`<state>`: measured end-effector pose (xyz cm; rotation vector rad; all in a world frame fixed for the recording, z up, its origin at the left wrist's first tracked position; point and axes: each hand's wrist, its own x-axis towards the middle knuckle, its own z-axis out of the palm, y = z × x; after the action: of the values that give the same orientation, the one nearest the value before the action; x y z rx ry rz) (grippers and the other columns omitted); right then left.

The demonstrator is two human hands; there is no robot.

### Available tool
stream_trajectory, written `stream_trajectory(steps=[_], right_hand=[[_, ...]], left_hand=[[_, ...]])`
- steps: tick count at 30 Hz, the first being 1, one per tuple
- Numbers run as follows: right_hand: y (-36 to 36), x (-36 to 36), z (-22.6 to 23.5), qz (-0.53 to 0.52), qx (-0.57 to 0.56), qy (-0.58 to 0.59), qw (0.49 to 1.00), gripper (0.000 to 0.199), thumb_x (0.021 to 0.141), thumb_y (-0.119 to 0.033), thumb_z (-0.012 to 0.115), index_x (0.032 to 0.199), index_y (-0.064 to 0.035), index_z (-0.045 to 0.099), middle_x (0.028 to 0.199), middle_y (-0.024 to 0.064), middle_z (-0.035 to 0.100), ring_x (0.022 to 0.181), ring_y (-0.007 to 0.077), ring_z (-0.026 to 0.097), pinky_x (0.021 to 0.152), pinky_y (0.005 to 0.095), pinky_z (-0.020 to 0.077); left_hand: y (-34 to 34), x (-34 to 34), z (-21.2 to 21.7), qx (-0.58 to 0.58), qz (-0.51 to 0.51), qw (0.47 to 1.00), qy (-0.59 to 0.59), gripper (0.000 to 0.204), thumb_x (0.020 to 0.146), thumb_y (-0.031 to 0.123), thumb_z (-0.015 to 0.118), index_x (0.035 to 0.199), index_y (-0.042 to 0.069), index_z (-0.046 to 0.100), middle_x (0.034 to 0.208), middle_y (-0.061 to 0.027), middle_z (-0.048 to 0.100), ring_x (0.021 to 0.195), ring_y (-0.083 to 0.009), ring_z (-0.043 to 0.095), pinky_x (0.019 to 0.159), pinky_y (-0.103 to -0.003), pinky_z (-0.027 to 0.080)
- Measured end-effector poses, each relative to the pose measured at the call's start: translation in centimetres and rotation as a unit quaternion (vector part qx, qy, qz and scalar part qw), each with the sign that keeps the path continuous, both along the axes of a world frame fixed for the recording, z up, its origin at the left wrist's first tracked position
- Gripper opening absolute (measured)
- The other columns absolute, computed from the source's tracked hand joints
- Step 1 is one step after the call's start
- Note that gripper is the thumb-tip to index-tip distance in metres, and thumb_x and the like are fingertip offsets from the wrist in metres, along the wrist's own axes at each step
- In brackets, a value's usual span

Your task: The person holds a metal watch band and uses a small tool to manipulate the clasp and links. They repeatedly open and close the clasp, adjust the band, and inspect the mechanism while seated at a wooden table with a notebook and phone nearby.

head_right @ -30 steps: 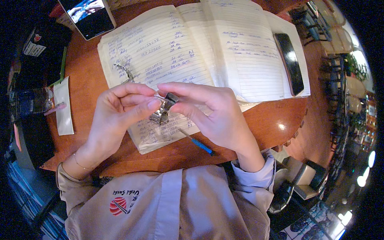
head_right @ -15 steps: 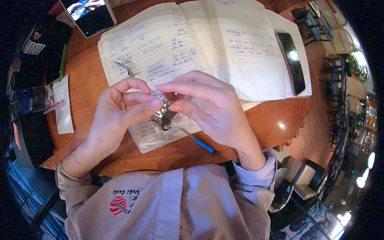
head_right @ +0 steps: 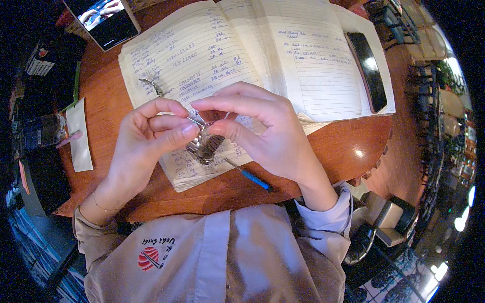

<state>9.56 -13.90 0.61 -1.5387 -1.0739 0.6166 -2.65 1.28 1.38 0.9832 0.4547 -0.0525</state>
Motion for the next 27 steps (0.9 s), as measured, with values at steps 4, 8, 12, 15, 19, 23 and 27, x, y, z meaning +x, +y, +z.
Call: stream_trajectory(steps=[4, 8, 12, 15, 19, 23, 27], right_hand=[[-0.12, -0.12, -0.08, 0.000, 0.006, 0.010, 1.000, 0.026, 0.073, -0.002, 0.063, 0.099, -0.0039, 0.062, 0.088, 0.0081, 0.059, 0.077, 0.0148, 0.057, 0.067, 0.0240, 0.0453], [0.10, -0.01, -0.26, 0.006, 0.011, 0.020, 1.000, 0.027, 0.073, -0.002, 0.063, 0.099, -0.0042, 0.062, 0.089, 0.0084, 0.059, 0.078, 0.0147, 0.057, 0.067, 0.0238, 0.0452], [0.05, -0.09, -0.66, -0.008, 0.022, 0.049, 0.999, 0.027, 0.073, -0.003, 0.064, 0.100, -0.0039, 0.062, 0.090, 0.0084, 0.060, 0.080, 0.0144, 0.057, 0.068, 0.0237, 0.0450], [0.05, -0.19, -0.91, -0.015, 0.029, 0.053, 0.998, 0.026, 0.073, -0.003, 0.064, 0.099, -0.0030, 0.062, 0.092, 0.0086, 0.060, 0.081, 0.0141, 0.057, 0.068, 0.0238, 0.0448], [0.14, -0.22, -0.97, -0.017, 0.032, 0.053, 0.998, 0.025, 0.073, -0.002, 0.064, 0.099, -0.0021, 0.062, 0.093, 0.0090, 0.060, 0.082, 0.0138, 0.057, 0.068, 0.0238, 0.0446], [0.28, -0.33, -0.90, -0.021, 0.035, 0.051, 0.998, 0.024, 0.073, -0.002, 0.064, 0.098, -0.0021, 0.062, 0.091, 0.0090, 0.061, 0.081, 0.0137, 0.057, 0.068, 0.0235, 0.0444], [0.32, -0.42, -0.82, -0.031, 0.035, 0.053, 0.998, 0.023, 0.074, -0.003, 0.064, 0.097, -0.0021, 0.062, 0.090, 0.0087, 0.061, 0.080, 0.0135, 0.057, 0.068, 0.0234, 0.0441]], left_hand=[[-0.22, -0.08, 0.18, 0.021, 0.006, 1.000, -0.008, 0.020, 0.076, 0.003, 0.064, 0.093, -0.002, 0.055, 0.088, -0.0125, 0.063, 0.080, -0.0135, 0.061, 0.071, -0.022, 0.049], [-0.16, -0.25, -0.09, 0.040, 0.009, 0.999, 0.000, 0.019, 0.076, 0.009, 0.066, 0.092, 0.002, 0.059, 0.085, -0.0058, 0.064, 0.074, -0.0083, 0.059, 0.065, -0.020, 0.046], [-0.22, -0.36, -0.18, 0.032, 0.004, 0.999, 0.007, 0.021, 0.077, 0.011, 0.065, 0.096, 0.003, 0.059, 0.089, -0.0061, 0.063, 0.077, -0.0092, 0.059, 0.067, -0.021, 0.047], [-0.36, -0.41, -0.30, 0.017, 0.011, 1.000, 0.017, 0.020, 0.079, 0.011, 0.063, 0.097, 0.004, 0.059, 0.093, -0.0067, 0.063, 0.081, -0.0104, 0.059, 0.071, -0.022, 0.047], [-0.31, -0.29, -0.12, -0.021, 0.020, 0.999, 0.038, 0.020, 0.077, 0.008, 0.064, 0.096, 0.001, 0.060, 0.090, -0.0080, 0.063, 0.082, -0.0100, 0.059, 0.074, -0.022, 0.047], [0.07, -0.43, -0.41, -0.029, -0.005, 0.997, 0.068, 0.020, 0.080, 0.011, 0.061, 0.098, 0.005, 0.059, 0.095, -0.0057, 0.062, 0.085, -0.0107, 0.059, 0.075, -0.023, 0.047], [0.12, -0.35, -0.52, -0.058, -0.012, 0.994, 0.089, 0.019, 0.081, 0.011, 0.060, 0.099, 0.005, 0.059, 0.094, -0.0045, 0.062, 0.086, -0.0100, 0.059, 0.077, -0.022, 0.047]])
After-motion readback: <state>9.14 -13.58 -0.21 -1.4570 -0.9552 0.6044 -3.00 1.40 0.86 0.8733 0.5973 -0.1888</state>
